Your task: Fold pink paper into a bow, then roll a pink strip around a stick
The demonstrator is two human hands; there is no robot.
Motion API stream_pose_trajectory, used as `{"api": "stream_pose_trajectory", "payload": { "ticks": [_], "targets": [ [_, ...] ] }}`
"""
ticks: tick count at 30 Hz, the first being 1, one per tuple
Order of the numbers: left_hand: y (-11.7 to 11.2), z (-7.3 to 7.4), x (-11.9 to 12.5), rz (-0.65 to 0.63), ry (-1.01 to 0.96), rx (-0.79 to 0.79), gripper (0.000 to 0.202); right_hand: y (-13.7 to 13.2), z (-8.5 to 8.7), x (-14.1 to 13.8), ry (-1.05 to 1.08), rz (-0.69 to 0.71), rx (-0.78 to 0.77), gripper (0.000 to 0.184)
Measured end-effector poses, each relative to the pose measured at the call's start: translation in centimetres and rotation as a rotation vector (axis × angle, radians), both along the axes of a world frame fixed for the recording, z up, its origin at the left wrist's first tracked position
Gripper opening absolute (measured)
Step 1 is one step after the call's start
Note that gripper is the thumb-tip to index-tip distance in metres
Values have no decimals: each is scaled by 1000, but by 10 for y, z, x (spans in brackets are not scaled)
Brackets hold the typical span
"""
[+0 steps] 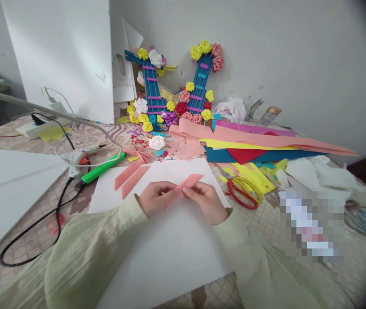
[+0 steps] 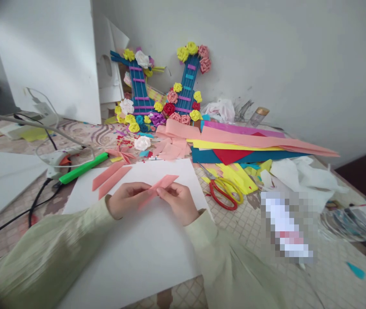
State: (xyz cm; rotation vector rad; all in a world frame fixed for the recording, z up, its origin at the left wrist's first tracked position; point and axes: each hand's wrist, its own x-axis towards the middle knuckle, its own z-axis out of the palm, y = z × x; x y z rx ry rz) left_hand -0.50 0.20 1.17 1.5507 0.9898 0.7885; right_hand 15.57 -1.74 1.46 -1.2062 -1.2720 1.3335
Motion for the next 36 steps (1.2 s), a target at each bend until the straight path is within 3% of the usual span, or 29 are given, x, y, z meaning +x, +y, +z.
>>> {"api": "stream_pose_trajectory", "payload": {
  "ticks": [3, 6, 11, 13, 15, 21, 28, 36],
  "targets": [
    [-2, 3, 2, 17, 46, 32, 32, 0, 2, 0, 25, 4, -16, 21],
    [0, 13, -4, 34, 198, 161, 31, 1, 1, 2, 39, -9, -19, 20],
    [21, 29, -45, 243, 766, 544, 29, 4, -3, 4, 66, -48, -20, 20],
    [30, 30, -61, 260, 997, 532, 28, 5, -3, 4, 81, -46, -28, 20],
    [36, 29, -70, 238, 1068, 481, 26, 6, -3, 4, 88, -48, -36, 20],
    [37, 27, -69, 107, 1041, 432, 25, 6, -4, 4, 76, -48, -22, 19],
    [38, 31, -76, 141, 1052, 401, 22, 4, 1, 3, 76, -44, -46, 21],
    [29, 25, -58, -86, 887, 316, 26, 3, -2, 2, 39, -8, -25, 22]
  ]
}}
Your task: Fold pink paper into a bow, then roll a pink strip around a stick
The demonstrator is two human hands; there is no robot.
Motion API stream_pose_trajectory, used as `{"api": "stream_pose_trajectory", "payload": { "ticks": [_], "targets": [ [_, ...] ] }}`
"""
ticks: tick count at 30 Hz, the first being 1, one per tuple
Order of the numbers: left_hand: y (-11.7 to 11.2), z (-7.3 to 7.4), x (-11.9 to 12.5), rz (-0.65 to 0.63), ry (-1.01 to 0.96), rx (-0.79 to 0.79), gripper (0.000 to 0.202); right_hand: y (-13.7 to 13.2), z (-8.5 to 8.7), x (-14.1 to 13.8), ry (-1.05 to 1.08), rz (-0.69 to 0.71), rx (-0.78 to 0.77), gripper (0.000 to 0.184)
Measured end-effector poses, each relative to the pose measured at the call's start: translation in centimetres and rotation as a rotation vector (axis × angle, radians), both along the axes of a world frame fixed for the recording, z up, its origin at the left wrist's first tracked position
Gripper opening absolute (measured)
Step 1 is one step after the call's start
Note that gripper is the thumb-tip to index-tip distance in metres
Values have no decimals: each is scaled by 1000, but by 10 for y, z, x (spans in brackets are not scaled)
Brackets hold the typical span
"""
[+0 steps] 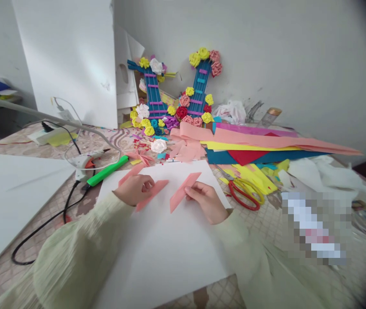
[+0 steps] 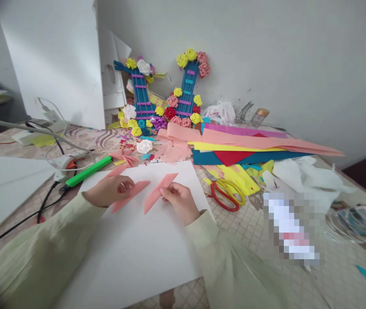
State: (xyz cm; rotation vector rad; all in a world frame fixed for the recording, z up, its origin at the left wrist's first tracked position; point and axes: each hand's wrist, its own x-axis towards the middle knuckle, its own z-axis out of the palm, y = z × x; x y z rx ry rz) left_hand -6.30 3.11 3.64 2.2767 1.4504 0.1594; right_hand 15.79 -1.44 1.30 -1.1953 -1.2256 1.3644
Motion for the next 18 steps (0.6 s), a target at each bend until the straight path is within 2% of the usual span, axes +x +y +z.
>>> {"api": "stream_pose_trajectory", "payload": {
  "ticks": [3, 9, 14, 18],
  "targets": [
    [-4, -2, 4, -19, -68, -58, 30, 0, 0, 0, -6, 14, 5, 21],
    [-10, -5, 6, -19, 39, 3, 21, -1, 1, -1, -16, 30, 2, 20],
    [-12, -9, 7, -67, -54, 21, 20, -1, 1, -2, -19, 28, 13, 20],
    [-12, -8, 8, -72, -90, -33, 18, -1, 1, -1, -10, 25, 14, 20]
  ]
}}
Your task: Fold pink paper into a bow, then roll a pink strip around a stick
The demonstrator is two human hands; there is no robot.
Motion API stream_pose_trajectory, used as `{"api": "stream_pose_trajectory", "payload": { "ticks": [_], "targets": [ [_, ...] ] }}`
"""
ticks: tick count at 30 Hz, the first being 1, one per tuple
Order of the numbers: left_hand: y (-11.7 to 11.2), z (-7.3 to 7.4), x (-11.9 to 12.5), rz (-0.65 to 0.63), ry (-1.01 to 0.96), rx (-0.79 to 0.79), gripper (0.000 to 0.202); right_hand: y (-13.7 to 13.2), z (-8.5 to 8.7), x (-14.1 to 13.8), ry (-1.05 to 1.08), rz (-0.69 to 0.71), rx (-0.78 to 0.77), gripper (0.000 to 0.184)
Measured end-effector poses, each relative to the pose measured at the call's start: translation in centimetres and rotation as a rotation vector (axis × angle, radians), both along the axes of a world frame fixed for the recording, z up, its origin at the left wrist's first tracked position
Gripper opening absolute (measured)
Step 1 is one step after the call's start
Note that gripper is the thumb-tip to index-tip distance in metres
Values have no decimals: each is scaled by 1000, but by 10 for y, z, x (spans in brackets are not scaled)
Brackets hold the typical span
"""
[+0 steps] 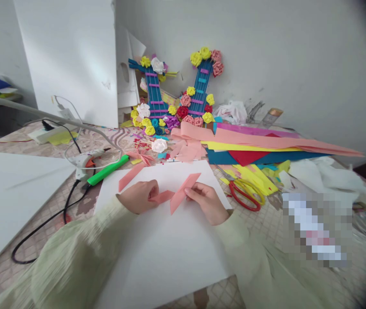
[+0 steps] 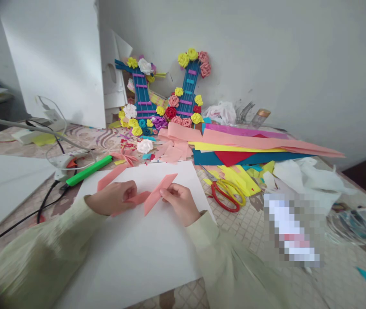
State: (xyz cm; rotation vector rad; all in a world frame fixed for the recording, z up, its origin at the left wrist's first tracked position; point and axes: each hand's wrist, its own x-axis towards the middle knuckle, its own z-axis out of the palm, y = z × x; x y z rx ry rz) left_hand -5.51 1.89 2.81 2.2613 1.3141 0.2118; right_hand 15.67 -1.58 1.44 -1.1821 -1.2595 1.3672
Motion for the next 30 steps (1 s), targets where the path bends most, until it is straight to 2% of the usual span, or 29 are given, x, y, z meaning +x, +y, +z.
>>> {"api": "stream_pose_trajectory", "payload": {
  "ticks": [4, 7, 10, 14, 20, 24, 30],
  "targets": [
    [0, 3, 4, 4, -81, -50, 28, 0, 1, 1, 3, -10, -7, 21],
    [-2, 7, 12, 77, -286, -99, 28, 0, 2, 1, 14, 14, 7, 21],
    [-6, 11, 25, 176, -489, -225, 25, -2, 2, -1, 23, 77, 20, 21],
    [-11, 6, 38, 243, -740, -349, 21, -3, 0, -4, 49, 119, 2, 21],
    [-15, -2, 44, 299, -970, -590, 26, -1, -4, -5, 87, 41, -6, 22],
    [-17, 2, 45, 324, -1067, -678, 32, 0, -5, -4, 140, 9, -42, 33],
    [-18, 5, 44, 337, -1011, -691, 27, 0, -5, -3, 107, 31, -51, 31]
  ]
}}
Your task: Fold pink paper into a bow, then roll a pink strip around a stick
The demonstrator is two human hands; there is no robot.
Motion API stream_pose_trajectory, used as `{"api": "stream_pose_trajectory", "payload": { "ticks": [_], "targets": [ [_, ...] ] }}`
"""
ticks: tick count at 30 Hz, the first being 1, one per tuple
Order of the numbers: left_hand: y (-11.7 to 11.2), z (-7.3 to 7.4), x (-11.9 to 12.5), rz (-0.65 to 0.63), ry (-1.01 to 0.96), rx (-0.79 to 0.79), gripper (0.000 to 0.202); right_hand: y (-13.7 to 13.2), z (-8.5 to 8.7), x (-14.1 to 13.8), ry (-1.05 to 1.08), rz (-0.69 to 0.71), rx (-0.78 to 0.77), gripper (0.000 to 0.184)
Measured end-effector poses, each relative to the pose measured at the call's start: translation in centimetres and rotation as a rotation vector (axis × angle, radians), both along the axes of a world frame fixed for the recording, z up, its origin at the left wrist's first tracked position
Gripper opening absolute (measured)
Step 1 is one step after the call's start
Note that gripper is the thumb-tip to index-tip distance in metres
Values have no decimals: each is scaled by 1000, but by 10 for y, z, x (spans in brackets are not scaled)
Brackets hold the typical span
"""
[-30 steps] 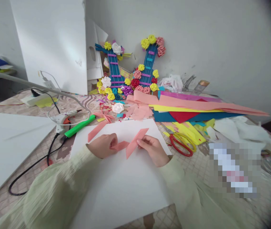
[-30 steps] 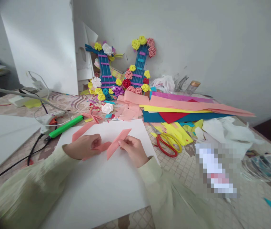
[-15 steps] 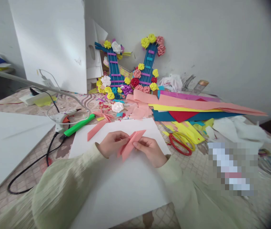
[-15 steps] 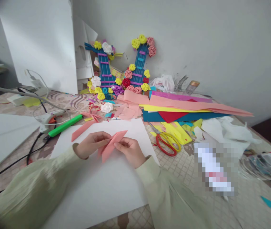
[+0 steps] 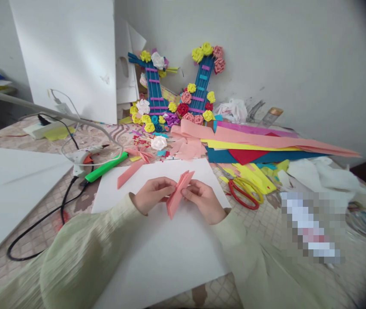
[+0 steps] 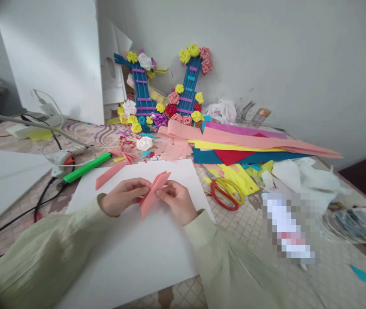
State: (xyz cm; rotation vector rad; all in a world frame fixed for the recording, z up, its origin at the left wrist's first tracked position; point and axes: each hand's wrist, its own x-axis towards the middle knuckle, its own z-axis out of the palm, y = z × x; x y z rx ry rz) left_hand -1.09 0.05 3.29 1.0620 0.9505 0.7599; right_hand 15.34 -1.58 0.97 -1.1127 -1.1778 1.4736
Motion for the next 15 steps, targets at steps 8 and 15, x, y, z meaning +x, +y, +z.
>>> {"api": "stream_pose_trajectory", "payload": {
  "ticks": [8, 15],
  "targets": [
    [0, 1, -2, -31, -10, 7, 26, -1, 1, 0, -18, 20, 35, 19],
    [-1, 1, 0, -44, -28, 5, 28, -1, 2, 0, -6, 17, 52, 16]
  ]
}}
